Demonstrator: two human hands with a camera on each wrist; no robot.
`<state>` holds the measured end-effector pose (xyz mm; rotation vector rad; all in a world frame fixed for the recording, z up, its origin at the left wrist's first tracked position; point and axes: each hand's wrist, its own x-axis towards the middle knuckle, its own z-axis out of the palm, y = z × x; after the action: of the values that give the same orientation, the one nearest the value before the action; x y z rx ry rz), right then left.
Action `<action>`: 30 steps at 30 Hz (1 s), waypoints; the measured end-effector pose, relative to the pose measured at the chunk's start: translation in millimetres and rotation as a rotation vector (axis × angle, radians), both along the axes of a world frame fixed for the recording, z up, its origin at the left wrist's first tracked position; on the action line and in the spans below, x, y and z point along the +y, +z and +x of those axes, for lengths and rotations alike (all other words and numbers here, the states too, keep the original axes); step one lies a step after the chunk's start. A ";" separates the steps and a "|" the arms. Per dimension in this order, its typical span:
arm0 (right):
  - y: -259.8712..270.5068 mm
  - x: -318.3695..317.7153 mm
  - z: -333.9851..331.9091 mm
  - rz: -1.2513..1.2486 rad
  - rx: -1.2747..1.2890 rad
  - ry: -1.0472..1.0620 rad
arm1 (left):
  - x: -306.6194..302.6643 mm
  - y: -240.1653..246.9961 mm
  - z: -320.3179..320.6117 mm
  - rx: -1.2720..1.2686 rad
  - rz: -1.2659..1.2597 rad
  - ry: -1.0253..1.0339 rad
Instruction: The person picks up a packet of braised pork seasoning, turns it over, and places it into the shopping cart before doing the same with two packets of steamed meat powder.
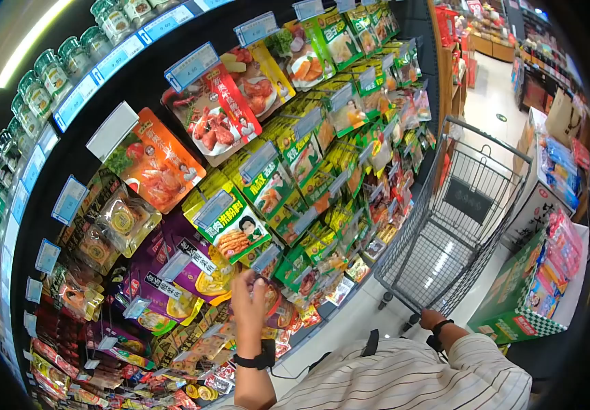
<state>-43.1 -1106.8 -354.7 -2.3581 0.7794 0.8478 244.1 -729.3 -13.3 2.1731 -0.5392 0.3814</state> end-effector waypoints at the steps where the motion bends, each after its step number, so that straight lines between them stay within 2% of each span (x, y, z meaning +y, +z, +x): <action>1: 1.2 -1.1 1.4 -0.013 0.005 -0.004 | -2.7 8.4 2.2 -0.009 -0.033 0.018; 3: 9.9 0.9 3.8 -0.033 0.029 -0.022 | -2.2 15.8 8.1 -0.038 -0.048 0.039; 6: -3.7 1.2 3.8 -0.044 0.039 -0.034 | 4.8 12.0 21.8 -0.100 0.021 0.056; 14: -29.6 -0.4 0.1 -0.054 0.030 -0.006 | 12.3 16.7 36.5 -0.131 -0.116 0.026; 19: -20.0 1.5 -1.9 -0.082 0.010 0.050 | 22.8 28.6 43.3 -0.100 -0.187 0.071; 24: -17.2 6.4 7.1 -0.108 -0.001 -0.017 | 30.0 29.2 59.0 -0.143 -0.199 0.100; 27: 9.6 13.8 24.3 -0.124 -0.034 0.062 | 33.0 26.6 68.1 -0.149 -0.172 0.103; 29: 0.0 11.9 40.0 -0.198 -0.073 0.085 | 36.2 25.9 71.8 -0.162 -0.118 0.094; 30: 21.8 15.9 49.1 -0.189 -0.145 0.126 | 36.4 26.3 73.4 -0.171 -0.093 0.089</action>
<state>6.0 -1090.9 -332.9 -2.6256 0.6829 0.6685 317.5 -692.9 13.0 2.0909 -0.5090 0.6334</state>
